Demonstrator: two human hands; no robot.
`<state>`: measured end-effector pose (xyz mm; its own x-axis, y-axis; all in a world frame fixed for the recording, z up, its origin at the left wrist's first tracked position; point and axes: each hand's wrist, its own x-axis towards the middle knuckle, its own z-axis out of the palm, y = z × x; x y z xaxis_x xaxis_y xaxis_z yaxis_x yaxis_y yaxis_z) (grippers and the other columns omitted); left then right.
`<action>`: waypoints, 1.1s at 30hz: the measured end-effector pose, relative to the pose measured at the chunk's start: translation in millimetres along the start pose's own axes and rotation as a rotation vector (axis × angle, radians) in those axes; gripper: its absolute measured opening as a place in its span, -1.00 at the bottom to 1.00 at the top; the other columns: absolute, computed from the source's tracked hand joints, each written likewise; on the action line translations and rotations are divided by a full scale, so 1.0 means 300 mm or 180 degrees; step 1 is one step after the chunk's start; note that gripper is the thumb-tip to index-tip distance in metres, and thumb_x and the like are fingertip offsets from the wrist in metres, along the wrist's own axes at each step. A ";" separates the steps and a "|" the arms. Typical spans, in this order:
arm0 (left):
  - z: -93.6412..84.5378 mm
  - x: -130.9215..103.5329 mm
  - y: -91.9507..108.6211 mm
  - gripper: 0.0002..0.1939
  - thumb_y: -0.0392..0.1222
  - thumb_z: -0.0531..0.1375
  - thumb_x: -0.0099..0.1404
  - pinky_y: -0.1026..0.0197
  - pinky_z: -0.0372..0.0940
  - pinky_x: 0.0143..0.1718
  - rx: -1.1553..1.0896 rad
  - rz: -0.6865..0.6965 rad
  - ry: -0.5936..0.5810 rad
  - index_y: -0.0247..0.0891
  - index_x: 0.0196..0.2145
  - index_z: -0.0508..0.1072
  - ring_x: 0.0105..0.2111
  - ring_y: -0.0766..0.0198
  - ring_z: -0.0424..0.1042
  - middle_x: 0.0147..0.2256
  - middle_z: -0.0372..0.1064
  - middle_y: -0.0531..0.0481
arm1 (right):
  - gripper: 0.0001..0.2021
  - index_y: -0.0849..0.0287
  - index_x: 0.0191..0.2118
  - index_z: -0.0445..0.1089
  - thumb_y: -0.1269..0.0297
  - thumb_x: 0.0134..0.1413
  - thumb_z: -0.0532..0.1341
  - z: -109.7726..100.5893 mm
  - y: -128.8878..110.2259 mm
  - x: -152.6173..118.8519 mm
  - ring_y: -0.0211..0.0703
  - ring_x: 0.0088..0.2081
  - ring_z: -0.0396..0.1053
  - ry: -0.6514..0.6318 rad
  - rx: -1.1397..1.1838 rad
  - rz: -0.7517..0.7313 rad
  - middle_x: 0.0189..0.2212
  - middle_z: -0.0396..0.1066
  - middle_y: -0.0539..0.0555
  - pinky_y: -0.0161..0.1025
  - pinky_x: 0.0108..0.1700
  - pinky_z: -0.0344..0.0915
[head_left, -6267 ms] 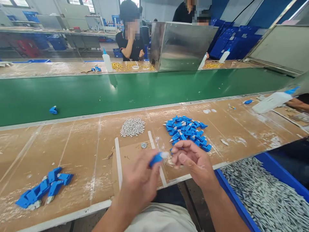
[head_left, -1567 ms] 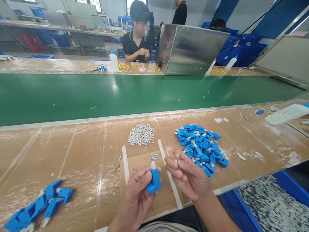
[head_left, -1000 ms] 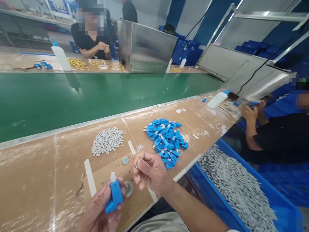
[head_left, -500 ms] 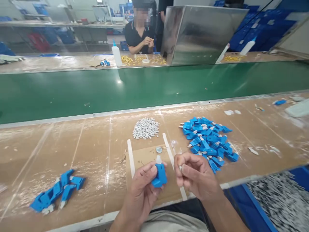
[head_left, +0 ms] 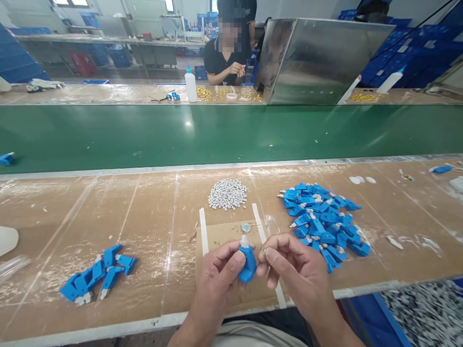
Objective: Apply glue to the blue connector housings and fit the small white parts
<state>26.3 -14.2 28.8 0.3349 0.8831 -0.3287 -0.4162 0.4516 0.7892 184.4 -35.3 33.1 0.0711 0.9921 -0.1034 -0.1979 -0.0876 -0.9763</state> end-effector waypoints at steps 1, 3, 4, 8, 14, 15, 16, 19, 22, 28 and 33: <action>-0.001 -0.001 0.000 -0.65 0.04 0.33 0.23 0.32 0.10 -0.52 0.0066 0.0089 -0.0001 -0.32 -0.20 0.62 -0.52 0.37 0.18 -0.49 0.29 0.00 | -0.76 0.16 -0.35 0.46 0.09 0.19 0.30 0.007 0.002 -0.005 -0.27 -0.62 0.31 0.0086 -0.0092 -0.0001 -0.59 0.42 0.02 -0.38 -0.62 0.30; -0.004 -0.002 -0.005 -0.67 0.03 0.31 0.25 0.31 0.10 -0.52 0.0148 0.0217 -0.0037 -0.30 -0.20 0.62 -0.51 0.36 0.18 -0.49 0.27 0.02 | -0.75 0.14 -0.36 0.42 0.07 0.19 0.30 0.022 0.007 -0.012 -0.33 -0.67 0.17 0.0191 -0.0215 0.0005 -0.65 0.32 -0.05 -0.42 -0.68 0.16; -0.006 -0.002 -0.009 -0.68 0.02 0.30 0.27 0.31 0.10 -0.52 0.0177 0.0256 -0.0068 -0.30 -0.20 0.63 -0.51 0.36 0.18 -0.49 0.26 0.02 | -0.75 0.14 -0.37 0.40 0.07 0.20 0.29 0.031 0.010 -0.015 -0.35 -0.68 0.13 0.0225 -0.0255 -0.0006 -0.66 0.27 -0.08 -0.43 -0.68 0.11; -0.017 0.000 -0.030 -0.72 -0.03 0.26 0.33 0.32 0.11 -0.51 0.0247 0.0334 -0.0183 -0.26 -0.16 0.62 -0.48 0.37 0.21 -0.45 0.26 0.03 | -0.77 0.12 -0.35 0.38 0.10 0.25 0.25 0.065 0.015 -0.021 -0.35 -0.61 0.10 0.0195 -0.0244 -0.0124 -0.58 0.24 -0.08 -0.42 -0.62 0.09; -0.030 0.000 -0.033 -0.72 -0.02 0.24 0.35 0.32 0.12 -0.49 0.0175 0.0318 -0.0126 -0.27 -0.16 0.61 -0.48 0.38 0.20 -0.43 0.27 0.02 | -0.82 0.13 -0.34 0.41 0.18 0.27 0.25 0.052 0.023 -0.010 -0.27 -0.47 0.33 0.0238 0.0089 -0.0190 -0.44 0.38 0.01 -0.36 -0.46 0.33; -0.033 0.000 -0.031 -0.72 -0.02 0.24 0.35 0.33 0.12 -0.49 0.0148 0.0297 -0.0097 -0.27 -0.16 0.61 -0.48 0.39 0.19 -0.45 0.27 0.03 | -0.85 0.13 -0.33 0.43 0.20 0.25 0.27 0.040 0.025 -0.005 -0.27 -0.46 0.35 0.0271 0.0221 -0.0176 -0.43 0.40 0.02 -0.36 -0.46 0.34; -0.035 -0.001 -0.030 -0.72 -0.02 0.24 0.35 0.33 0.11 -0.49 0.0122 0.0269 -0.0077 -0.27 -0.17 0.60 -0.49 0.39 0.18 -0.47 0.26 0.03 | -0.87 0.13 -0.32 0.45 0.22 0.22 0.29 0.027 0.027 0.000 -0.27 -0.46 0.37 0.0306 0.0365 -0.0157 -0.43 0.41 0.03 -0.38 -0.47 0.35; -0.040 -0.002 -0.030 -0.74 -0.04 0.24 0.35 0.34 0.11 -0.47 0.0024 0.0206 -0.0075 -0.27 -0.19 0.60 -0.49 0.41 0.18 -0.48 0.25 0.05 | -0.90 0.14 -0.27 0.51 0.24 0.15 0.36 -0.008 0.031 0.013 -0.28 -0.47 0.40 0.0448 0.0660 -0.0076 -0.43 0.44 0.04 -0.43 -0.53 0.34; -0.042 -0.001 -0.032 -0.74 -0.04 0.23 0.36 0.35 0.12 -0.46 -0.0038 0.0248 -0.0098 -0.27 -0.18 0.60 -0.49 0.42 0.19 -0.48 0.26 0.04 | -0.88 0.16 -0.25 0.54 0.23 0.13 0.37 -0.028 0.032 0.012 -0.27 -0.44 0.44 0.0509 0.0722 -0.0024 -0.41 0.44 0.06 -0.43 -0.49 0.38; -0.046 0.004 -0.042 -0.75 -0.05 0.21 0.38 0.36 0.14 -0.46 0.0172 0.0344 -0.0167 -0.25 -0.17 0.60 -0.48 0.42 0.21 -0.46 0.27 0.03 | -0.90 0.14 -0.26 0.55 0.25 0.13 0.38 -0.024 0.031 -0.005 -0.25 -0.42 0.46 0.0367 0.0613 -0.0203 -0.42 0.47 0.05 -0.39 -0.43 0.41; -0.055 0.003 -0.057 -0.77 -0.07 0.20 0.40 0.38 0.14 -0.50 0.0285 0.0477 -0.0172 -0.21 -0.14 0.58 -0.47 0.43 0.22 -0.45 0.24 0.05 | -0.85 0.14 -0.24 0.53 0.19 0.14 0.38 -0.007 0.026 -0.008 -0.21 -0.44 0.46 0.0380 0.0356 -0.0121 -0.44 0.51 0.07 -0.32 -0.39 0.42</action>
<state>19.7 -19.2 6.5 0.3209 0.9304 -0.1774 -0.3888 0.3002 0.8710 184.8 -38.4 25.2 0.1950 0.9762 -0.0950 -0.3000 -0.0329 -0.9534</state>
